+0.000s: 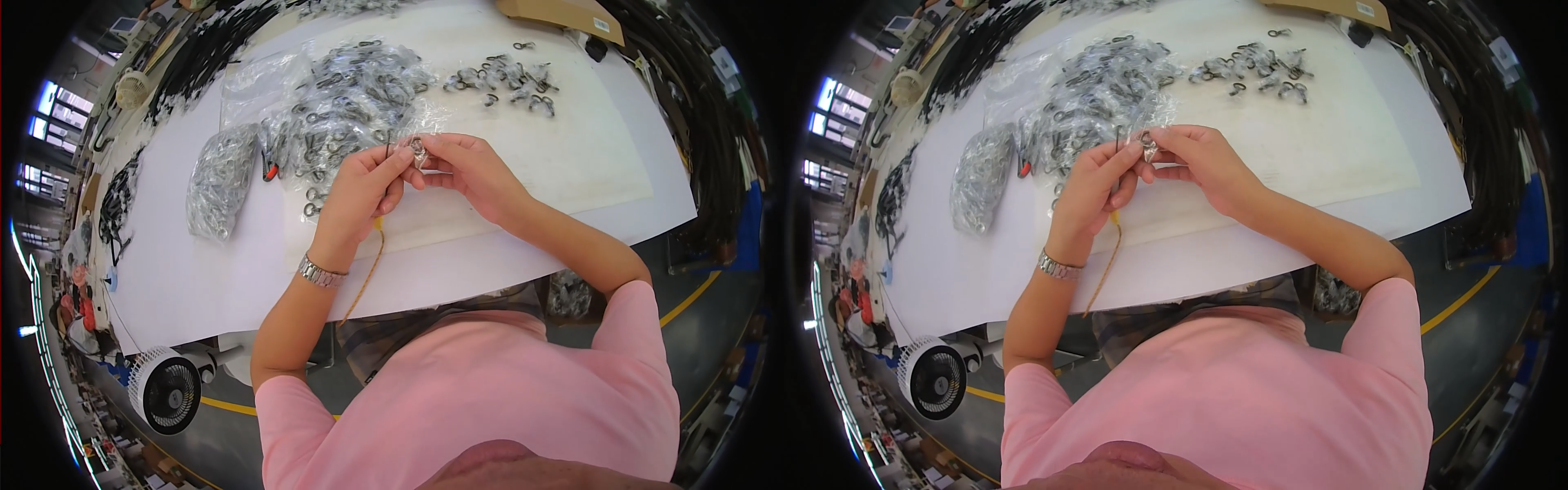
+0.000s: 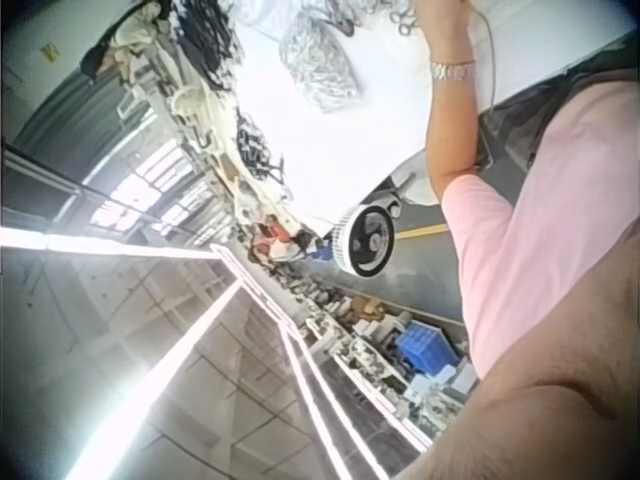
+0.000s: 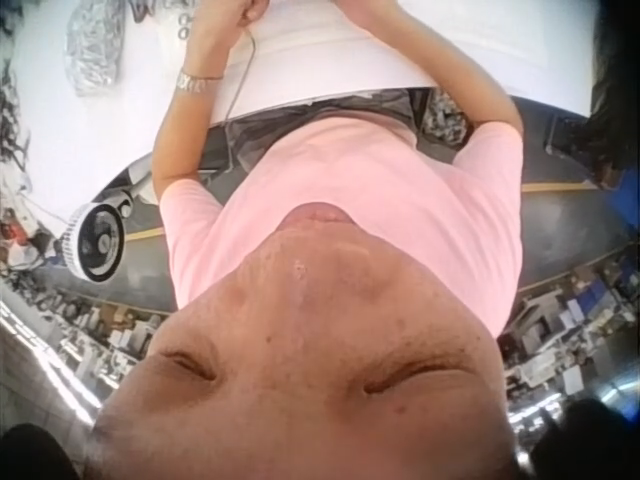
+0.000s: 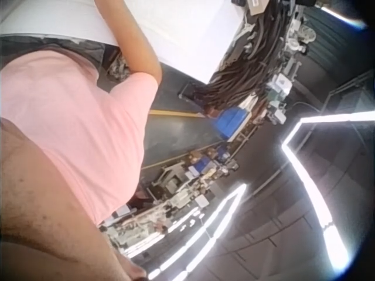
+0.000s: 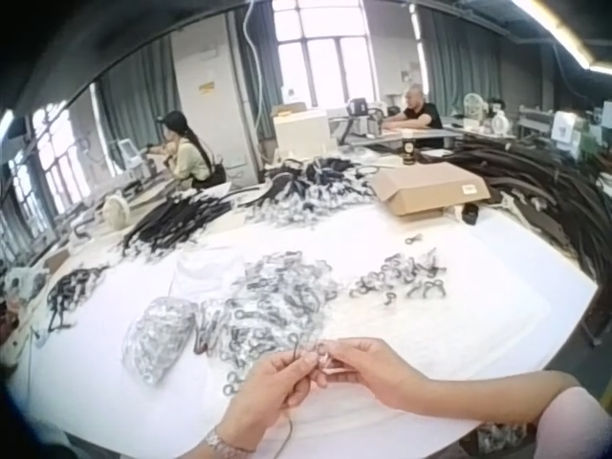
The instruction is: Threading a cord through small metal buckle components at a workstation.
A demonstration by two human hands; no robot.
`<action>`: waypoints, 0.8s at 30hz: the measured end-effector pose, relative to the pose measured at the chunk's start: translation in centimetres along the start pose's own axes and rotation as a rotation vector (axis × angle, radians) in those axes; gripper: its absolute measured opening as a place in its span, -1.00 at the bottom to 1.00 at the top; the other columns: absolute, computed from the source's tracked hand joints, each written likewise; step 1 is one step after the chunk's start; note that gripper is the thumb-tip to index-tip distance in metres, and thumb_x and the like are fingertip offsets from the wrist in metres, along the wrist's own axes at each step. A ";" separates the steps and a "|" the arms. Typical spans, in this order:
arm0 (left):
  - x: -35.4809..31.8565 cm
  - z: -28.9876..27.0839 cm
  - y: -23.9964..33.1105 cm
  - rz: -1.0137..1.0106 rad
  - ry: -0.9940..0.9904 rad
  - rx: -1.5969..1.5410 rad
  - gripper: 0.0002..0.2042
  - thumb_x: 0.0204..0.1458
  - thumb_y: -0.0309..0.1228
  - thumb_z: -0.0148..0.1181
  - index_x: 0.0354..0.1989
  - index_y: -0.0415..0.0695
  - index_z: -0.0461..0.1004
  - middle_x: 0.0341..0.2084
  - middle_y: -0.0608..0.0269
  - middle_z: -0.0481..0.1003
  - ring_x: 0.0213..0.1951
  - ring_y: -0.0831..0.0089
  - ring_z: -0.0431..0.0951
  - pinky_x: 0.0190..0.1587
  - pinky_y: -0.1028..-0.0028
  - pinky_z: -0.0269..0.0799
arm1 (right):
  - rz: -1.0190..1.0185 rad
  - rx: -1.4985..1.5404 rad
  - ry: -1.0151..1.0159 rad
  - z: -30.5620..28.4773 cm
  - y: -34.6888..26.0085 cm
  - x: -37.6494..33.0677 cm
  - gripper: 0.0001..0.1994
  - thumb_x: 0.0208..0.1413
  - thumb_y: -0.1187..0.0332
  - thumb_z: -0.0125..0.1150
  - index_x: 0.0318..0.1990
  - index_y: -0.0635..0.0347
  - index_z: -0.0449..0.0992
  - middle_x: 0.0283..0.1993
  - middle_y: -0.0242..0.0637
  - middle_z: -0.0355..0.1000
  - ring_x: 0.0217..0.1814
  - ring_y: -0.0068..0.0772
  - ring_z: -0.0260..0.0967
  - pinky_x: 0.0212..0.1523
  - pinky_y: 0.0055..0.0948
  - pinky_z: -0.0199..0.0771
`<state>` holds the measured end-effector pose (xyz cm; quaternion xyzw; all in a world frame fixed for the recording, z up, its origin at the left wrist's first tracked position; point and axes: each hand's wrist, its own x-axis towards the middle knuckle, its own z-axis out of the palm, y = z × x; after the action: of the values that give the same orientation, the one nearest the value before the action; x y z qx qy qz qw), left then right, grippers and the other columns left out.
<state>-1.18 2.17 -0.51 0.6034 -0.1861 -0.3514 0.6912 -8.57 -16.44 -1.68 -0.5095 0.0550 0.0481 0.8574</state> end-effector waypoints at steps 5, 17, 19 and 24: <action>0.0 0.4 0.3 -0.028 -0.041 0.065 -0.76 0.36 -0.32 0.14 -0.17 -0.25 0.61 -0.43 0.26 0.61 -0.68 0.75 0.23 -0.64 0.67 0.01 | -0.011 -0.031 -0.043 -1.2 0.0 0.4 -0.67 0.38 0.17 0.16 0.01 0.27 0.63 -0.23 -0.40 0.54 -0.11 -0.56 0.48 0.03 -0.41 0.53; -0.3 0.2 0.8 -0.092 -0.128 0.095 -0.80 0.32 -0.37 0.17 -0.10 -0.28 0.57 -0.39 0.17 0.64 -0.67 0.76 0.23 -0.62 0.71 0.03 | 0.038 0.027 0.033 -1.8 -0.1 0.8 -0.72 0.34 0.20 0.23 -0.04 0.23 0.64 -0.19 -0.37 0.57 -0.06 -0.55 0.49 0.10 -0.40 0.51; 0.0 0.3 0.7 -0.015 -0.022 0.027 -0.81 0.32 -0.38 0.18 -0.12 -0.28 0.58 -0.45 0.26 0.59 -0.65 0.77 0.23 -0.63 0.71 0.03 | 0.032 0.133 0.066 -1.8 -0.1 0.9 -0.73 0.35 0.19 0.21 -0.04 0.21 0.64 -0.09 -0.35 0.60 0.02 -0.51 0.50 0.13 -0.39 0.49; 0.1 -0.1 0.7 -0.021 0.132 0.006 -0.81 0.32 -0.38 0.20 -0.12 -0.28 0.61 -0.52 0.43 0.45 -0.62 0.79 0.23 -0.63 0.70 0.02 | 0.049 0.136 0.087 -1.8 -0.4 0.9 -0.71 0.38 0.17 0.19 -0.02 0.20 0.63 -0.01 -0.33 0.61 0.07 -0.49 0.51 0.14 -0.39 0.48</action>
<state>-0.90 2.20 0.10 0.6292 -0.1347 -0.3176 0.6965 -7.70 -18.20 -2.38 -0.4501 0.1078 0.0431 0.8854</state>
